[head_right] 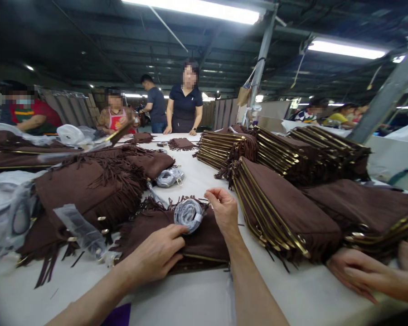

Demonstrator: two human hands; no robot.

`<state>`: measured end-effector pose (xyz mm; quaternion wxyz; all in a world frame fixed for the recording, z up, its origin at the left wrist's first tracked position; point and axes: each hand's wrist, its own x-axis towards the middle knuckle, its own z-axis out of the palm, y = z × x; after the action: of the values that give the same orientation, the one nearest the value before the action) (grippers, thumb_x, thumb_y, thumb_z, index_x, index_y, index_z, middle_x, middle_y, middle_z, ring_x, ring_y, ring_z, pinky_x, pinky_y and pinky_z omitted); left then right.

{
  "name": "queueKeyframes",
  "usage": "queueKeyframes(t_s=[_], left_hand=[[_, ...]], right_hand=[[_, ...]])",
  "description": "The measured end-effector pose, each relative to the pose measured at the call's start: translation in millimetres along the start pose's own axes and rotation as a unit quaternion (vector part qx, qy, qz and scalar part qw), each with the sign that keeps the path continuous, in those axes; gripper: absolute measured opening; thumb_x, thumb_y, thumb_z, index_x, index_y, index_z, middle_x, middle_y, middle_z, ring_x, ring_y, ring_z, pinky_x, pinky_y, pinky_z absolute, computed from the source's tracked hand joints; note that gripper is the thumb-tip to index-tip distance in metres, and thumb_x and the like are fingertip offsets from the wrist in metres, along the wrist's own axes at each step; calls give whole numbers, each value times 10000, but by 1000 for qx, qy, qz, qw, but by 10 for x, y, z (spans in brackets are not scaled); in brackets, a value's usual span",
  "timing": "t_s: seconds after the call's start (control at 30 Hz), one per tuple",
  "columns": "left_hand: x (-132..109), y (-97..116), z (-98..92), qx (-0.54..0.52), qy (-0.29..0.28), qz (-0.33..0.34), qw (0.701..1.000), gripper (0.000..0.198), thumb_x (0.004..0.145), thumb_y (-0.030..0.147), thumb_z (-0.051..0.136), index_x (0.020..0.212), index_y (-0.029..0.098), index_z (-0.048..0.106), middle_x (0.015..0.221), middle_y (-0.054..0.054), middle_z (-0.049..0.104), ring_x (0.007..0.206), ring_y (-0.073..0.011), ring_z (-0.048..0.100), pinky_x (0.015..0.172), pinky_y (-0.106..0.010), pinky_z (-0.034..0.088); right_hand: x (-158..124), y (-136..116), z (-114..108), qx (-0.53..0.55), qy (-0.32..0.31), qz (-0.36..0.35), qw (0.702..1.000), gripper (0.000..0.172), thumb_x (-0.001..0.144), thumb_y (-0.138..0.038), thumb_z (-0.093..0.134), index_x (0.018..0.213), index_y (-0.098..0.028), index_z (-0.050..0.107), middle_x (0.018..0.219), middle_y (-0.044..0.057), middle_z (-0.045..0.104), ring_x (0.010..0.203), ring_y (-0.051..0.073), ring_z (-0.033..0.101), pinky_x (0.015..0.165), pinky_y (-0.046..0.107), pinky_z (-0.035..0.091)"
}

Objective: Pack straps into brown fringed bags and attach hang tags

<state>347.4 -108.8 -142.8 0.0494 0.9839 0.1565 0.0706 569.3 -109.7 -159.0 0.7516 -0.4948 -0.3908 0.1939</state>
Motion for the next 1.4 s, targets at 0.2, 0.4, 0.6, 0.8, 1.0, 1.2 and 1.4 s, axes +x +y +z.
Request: queueKeyframes(t_s=[0.2,0.4,0.6,0.8,1.0,1.2,1.4], left_hand=[[64,-132,36,57,16,-96,994,156,954,224,442,920,189,591,955,-49,693,882,-223,661,747,-323,511],[121,-199,-22,78,30,-164,983,196,971,252,407,948,201,594,921,-51,724,848,-244,693,671,-318,487],[50,-325,-177,35,1,-146,989,119,911,232,497,906,218,615,924,-64,737,900,-279,694,733,-339,493],[51,-480,-4,-25,51,-246,968,219,947,219,367,1002,203,579,919,-131,729,876,-298,692,724,-356,474],[102,-769,182,-115,78,-256,957,192,935,208,383,933,198,575,925,-92,713,861,-217,658,739,-288,443],[69,-898,193,-220,72,-214,949,209,907,234,419,820,187,603,870,-26,688,832,-166,589,759,-253,447],[91,-980,263,-298,82,-247,918,224,878,210,426,863,153,642,947,-64,696,887,-201,580,846,-318,454]], right_hand=[[-29,-77,1,44,4,24,999,334,691,-434,764,859,-163,667,655,14,659,562,120,545,391,190,225],[-64,-333,-36,150,-29,18,988,345,643,-357,836,870,-172,653,628,5,659,573,102,576,358,120,241],[45,-485,-262,198,131,-34,971,395,532,-338,897,796,-181,648,618,-45,619,530,71,560,335,87,285],[-118,-574,-247,-2,54,-124,991,187,699,-309,787,817,-187,708,617,-15,642,528,97,538,408,163,349],[-568,-570,135,-303,-366,-165,864,148,896,-225,582,867,-228,727,824,29,696,757,191,630,698,294,474],[-728,-164,217,-499,-503,-104,698,183,852,-86,571,911,-173,721,917,93,716,881,246,644,779,321,448],[-842,-463,362,-420,-459,-101,776,200,863,-107,522,843,-201,698,852,49,688,821,199,622,747,283,441]])
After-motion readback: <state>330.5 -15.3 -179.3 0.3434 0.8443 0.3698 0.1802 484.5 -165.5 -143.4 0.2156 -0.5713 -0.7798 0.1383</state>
